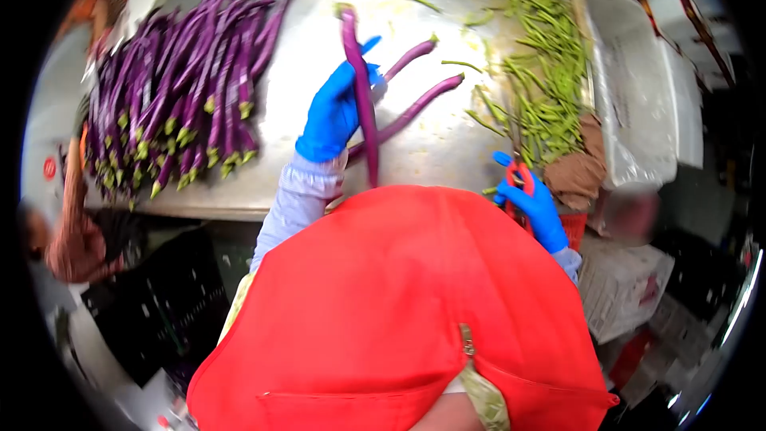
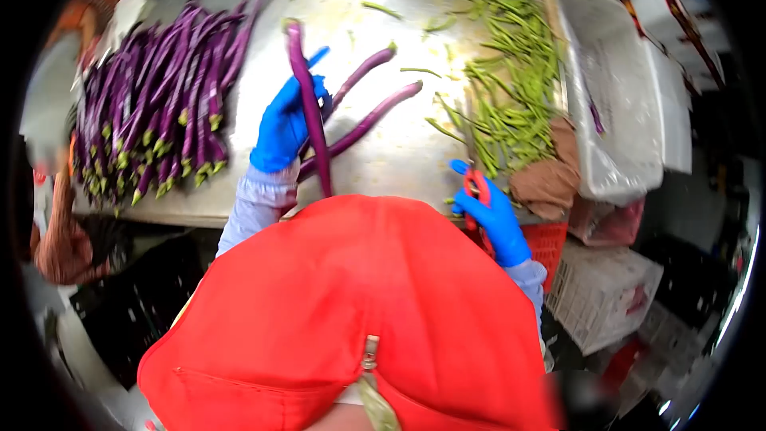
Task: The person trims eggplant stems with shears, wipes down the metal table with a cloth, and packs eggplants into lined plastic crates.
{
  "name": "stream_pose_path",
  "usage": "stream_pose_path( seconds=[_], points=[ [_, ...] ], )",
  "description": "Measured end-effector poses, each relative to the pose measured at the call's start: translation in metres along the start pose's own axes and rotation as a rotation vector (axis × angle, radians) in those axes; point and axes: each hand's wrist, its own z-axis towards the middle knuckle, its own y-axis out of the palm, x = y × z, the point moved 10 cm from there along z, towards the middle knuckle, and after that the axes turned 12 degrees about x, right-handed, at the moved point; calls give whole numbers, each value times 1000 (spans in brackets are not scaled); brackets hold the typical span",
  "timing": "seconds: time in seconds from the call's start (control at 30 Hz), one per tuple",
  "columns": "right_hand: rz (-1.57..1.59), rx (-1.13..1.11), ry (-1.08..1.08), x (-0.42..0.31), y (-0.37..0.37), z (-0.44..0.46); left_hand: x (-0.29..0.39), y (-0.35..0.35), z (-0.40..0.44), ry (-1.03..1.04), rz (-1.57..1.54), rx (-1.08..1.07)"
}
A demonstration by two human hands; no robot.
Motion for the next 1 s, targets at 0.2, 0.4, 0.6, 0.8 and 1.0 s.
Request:
stream_pose_path(
  seconds=[0.2, 0.4, 0.6, 0.8, 1.0],
  points=[
    [-1, -30, 10, 0, 19, 9, 153, -79, 3, 446, -326, 42],
    [-19, -97, 11, -4, 42, 21, 266, -188, -44, 899, -403, 299],
    [-38, -98, 15, -14, 51, 22, 408, -303, -73, 1184, -375, 692],
    [-75, -49, -17, -12, 40, 23, 447, -325, -88, 732, 1203, 1364],
    [15, -40, 34, 6, 36, 27, 270, -125, -52, 635, 55, 472]
  ],
)
